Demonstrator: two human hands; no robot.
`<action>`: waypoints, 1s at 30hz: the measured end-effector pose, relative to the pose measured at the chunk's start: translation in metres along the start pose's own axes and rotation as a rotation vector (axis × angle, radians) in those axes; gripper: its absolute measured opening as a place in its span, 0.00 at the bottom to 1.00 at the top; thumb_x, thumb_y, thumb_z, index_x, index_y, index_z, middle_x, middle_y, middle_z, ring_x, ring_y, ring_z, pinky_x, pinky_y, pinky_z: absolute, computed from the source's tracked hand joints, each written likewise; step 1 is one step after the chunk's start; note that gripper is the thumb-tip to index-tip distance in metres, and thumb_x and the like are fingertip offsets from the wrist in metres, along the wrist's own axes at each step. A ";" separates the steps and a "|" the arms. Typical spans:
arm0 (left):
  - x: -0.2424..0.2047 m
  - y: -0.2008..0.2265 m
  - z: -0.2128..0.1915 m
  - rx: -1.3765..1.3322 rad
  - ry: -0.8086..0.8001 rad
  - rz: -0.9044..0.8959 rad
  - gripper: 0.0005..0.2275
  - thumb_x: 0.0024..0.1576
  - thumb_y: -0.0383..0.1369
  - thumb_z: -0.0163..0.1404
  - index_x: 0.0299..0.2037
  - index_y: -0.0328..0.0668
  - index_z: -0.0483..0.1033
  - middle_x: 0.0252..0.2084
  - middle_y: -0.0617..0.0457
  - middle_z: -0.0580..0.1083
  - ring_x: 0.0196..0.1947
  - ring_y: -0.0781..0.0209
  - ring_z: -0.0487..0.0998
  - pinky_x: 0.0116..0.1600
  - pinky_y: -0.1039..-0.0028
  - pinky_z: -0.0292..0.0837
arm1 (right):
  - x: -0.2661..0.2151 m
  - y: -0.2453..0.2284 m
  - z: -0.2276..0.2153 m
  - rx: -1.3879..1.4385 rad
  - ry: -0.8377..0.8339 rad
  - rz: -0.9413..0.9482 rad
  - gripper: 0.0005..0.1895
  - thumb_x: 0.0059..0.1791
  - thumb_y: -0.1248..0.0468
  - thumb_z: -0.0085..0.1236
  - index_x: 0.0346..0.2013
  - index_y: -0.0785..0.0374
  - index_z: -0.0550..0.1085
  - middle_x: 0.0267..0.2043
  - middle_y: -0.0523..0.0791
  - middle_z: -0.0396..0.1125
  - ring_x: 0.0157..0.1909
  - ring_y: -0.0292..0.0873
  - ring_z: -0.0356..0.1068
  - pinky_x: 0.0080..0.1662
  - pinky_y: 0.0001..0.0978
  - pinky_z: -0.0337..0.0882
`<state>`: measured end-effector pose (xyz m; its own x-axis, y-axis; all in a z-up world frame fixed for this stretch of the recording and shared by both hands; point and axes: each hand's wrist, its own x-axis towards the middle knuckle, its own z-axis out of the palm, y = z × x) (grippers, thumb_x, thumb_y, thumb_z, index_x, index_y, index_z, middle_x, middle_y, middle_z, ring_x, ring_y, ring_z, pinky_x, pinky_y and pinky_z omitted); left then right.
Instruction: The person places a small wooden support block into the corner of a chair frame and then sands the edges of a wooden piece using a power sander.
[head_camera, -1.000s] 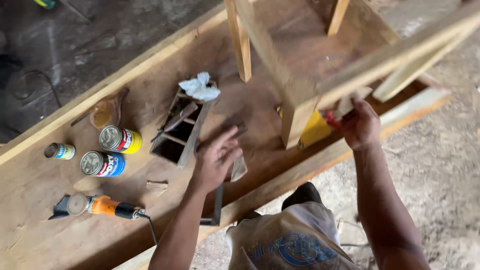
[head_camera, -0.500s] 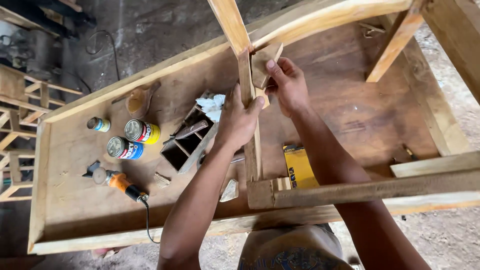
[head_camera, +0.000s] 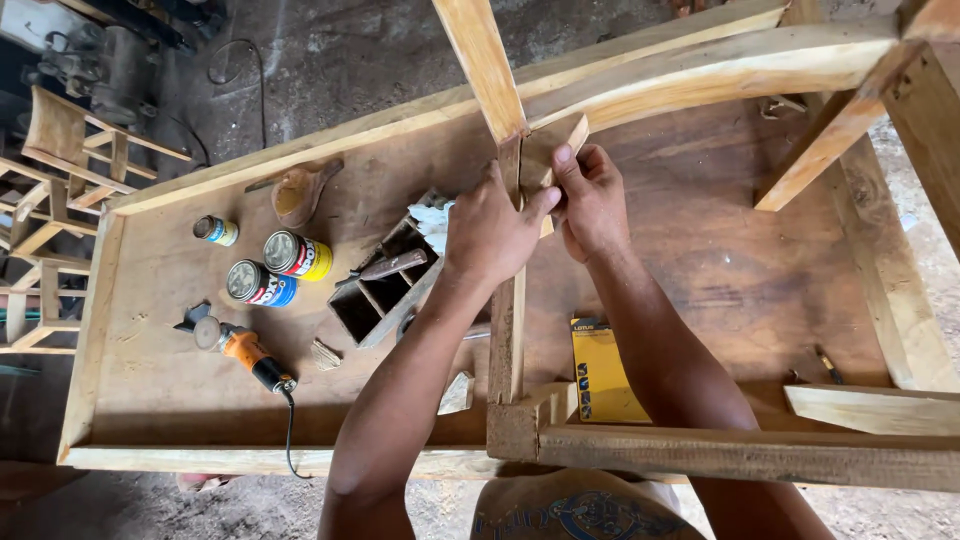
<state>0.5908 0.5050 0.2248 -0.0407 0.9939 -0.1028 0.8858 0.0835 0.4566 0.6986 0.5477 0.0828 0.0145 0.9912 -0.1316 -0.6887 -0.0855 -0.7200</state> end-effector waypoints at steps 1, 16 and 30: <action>0.000 -0.001 0.001 0.003 0.010 0.004 0.29 0.55 0.49 0.57 0.54 0.29 0.68 0.40 0.33 0.79 0.43 0.36 0.82 0.51 0.54 0.78 | -0.002 -0.001 -0.001 -0.006 -0.012 0.006 0.14 0.55 0.56 0.58 0.41 0.64 0.69 0.34 0.44 0.68 0.30 0.34 0.67 0.30 0.26 0.70; -0.004 0.003 0.001 -0.011 -0.023 -0.008 0.24 0.58 0.45 0.54 0.49 0.27 0.67 0.31 0.35 0.78 0.33 0.38 0.83 0.40 0.55 0.81 | -0.008 -0.013 -0.006 -0.038 -0.071 0.028 0.15 0.56 0.58 0.59 0.46 0.68 0.70 0.35 0.46 0.71 0.30 0.36 0.71 0.30 0.27 0.74; -0.004 -0.011 0.013 -0.020 0.091 0.124 0.31 0.61 0.45 0.53 0.61 0.18 0.62 0.36 0.32 0.79 0.35 0.40 0.84 0.41 0.57 0.81 | -0.007 -0.007 -0.011 0.099 -0.145 0.008 0.20 0.55 0.57 0.60 0.53 0.69 0.70 0.45 0.49 0.74 0.35 0.37 0.73 0.34 0.26 0.75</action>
<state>0.5873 0.4993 0.2082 0.0257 0.9990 0.0358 0.8771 -0.0397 0.4787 0.7115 0.5398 0.0809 -0.0913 0.9953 -0.0319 -0.7563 -0.0902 -0.6480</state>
